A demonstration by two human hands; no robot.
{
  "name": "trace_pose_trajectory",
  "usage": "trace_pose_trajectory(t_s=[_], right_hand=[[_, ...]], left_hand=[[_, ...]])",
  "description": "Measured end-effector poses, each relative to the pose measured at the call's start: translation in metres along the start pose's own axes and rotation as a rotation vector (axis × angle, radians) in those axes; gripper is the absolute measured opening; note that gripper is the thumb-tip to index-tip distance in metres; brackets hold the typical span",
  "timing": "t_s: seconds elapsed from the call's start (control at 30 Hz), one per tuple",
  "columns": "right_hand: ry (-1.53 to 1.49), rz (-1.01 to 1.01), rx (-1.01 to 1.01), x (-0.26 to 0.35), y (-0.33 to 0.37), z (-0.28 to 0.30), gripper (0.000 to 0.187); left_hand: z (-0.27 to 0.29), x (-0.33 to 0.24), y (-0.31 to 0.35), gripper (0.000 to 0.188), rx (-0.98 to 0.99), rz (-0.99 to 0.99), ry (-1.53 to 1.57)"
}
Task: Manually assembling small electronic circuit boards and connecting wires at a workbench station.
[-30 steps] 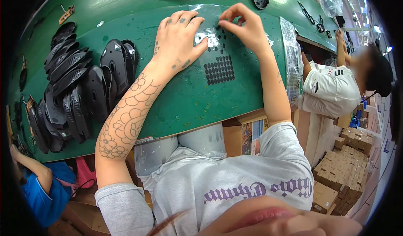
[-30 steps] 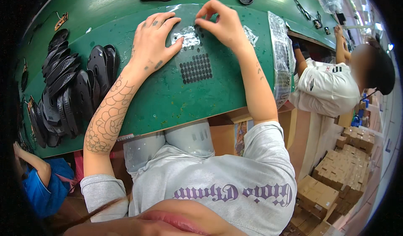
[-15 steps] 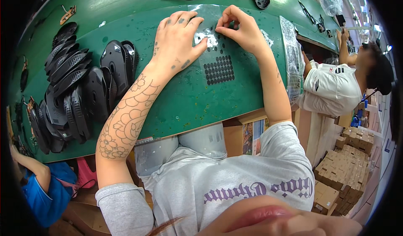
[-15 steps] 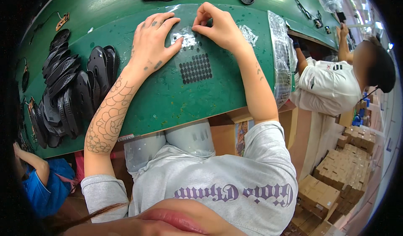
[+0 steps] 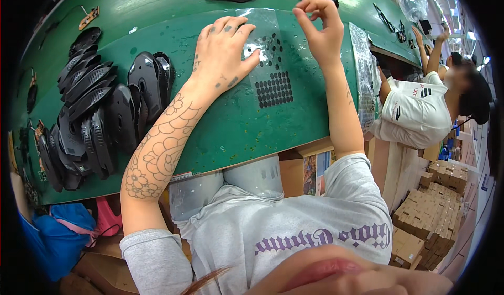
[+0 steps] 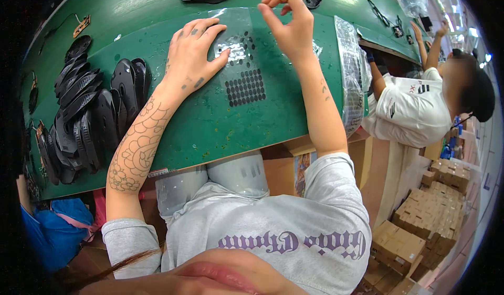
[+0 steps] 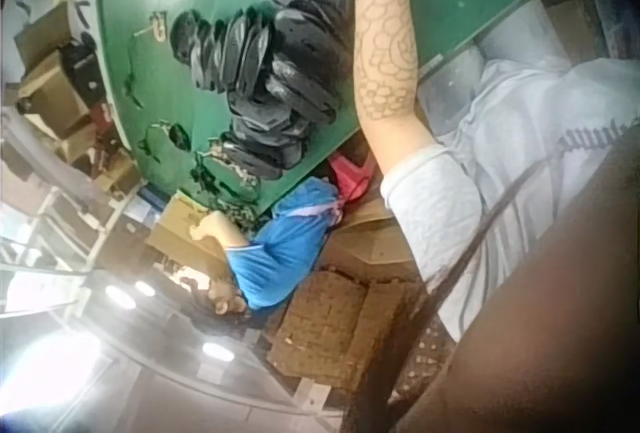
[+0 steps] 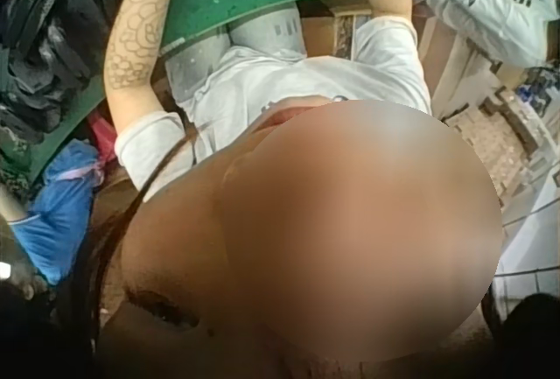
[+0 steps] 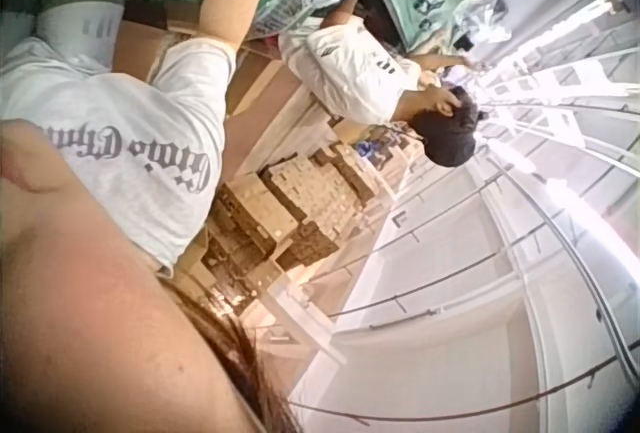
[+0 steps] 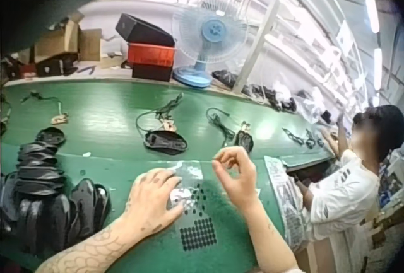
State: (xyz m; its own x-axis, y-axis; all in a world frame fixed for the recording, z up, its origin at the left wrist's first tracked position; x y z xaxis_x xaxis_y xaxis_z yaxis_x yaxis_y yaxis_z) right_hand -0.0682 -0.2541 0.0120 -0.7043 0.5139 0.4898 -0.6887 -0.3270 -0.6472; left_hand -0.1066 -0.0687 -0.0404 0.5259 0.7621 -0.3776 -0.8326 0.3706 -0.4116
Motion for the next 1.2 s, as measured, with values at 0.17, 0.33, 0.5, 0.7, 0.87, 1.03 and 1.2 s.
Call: trace_pose_trajectory(t_s=[0.17, 0.33, 0.5, 0.7, 0.87, 1.03, 1.2], right_hand=[[-0.164, -0.217, 0.209, 0.001, 0.007, 0.008, 0.015], [-0.477, -0.407, 0.596, 0.031, 0.014, -0.002, 0.016], [-0.229, -0.337, 0.679, 0.036, 0.045, -0.008, 0.022], [-0.223, -0.354, 0.521, 0.042, 0.069, -0.017, 0.024], [-0.264, -0.475, 0.479, 0.044, 0.074, -0.017, 0.026], [-0.318, -0.583, 0.438, 0.049, 0.077, -0.02, 0.028], [-0.307, -0.614, 0.403, 0.051, 0.079, -0.021, 0.029]], left_hand=[[-0.002, -0.001, -0.002, 0.041, -0.001, -0.013, 0.013], [0.0, 0.002, 0.003, 0.042, -0.034, -0.025, 0.012], [-0.001, -0.003, 0.004, 0.047, -0.032, -0.01, -0.016], [-0.002, -0.003, 0.006, 0.049, 0.013, -0.028, -0.065], [-0.003, -0.005, 0.005, 0.048, 0.02, -0.033, -0.063], [-0.002, -0.007, 0.004, 0.048, 0.021, -0.034, -0.059], [-0.002, -0.007, 0.005, 0.047, 0.026, -0.028, -0.045]])
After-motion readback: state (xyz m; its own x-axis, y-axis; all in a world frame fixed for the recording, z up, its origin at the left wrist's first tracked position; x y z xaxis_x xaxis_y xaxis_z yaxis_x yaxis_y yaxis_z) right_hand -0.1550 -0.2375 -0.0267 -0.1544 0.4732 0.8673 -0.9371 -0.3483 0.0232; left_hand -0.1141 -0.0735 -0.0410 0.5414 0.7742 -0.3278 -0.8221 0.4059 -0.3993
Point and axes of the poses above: each hand's wrist, its own y-axis away from the middle knuckle, its own z-axis out of the back of the hand, x = y × z, the point moved 5 cm from there along -y, towards the middle knuckle, and after that the axes turned 8 degrees about x, right-handed, at the moved point
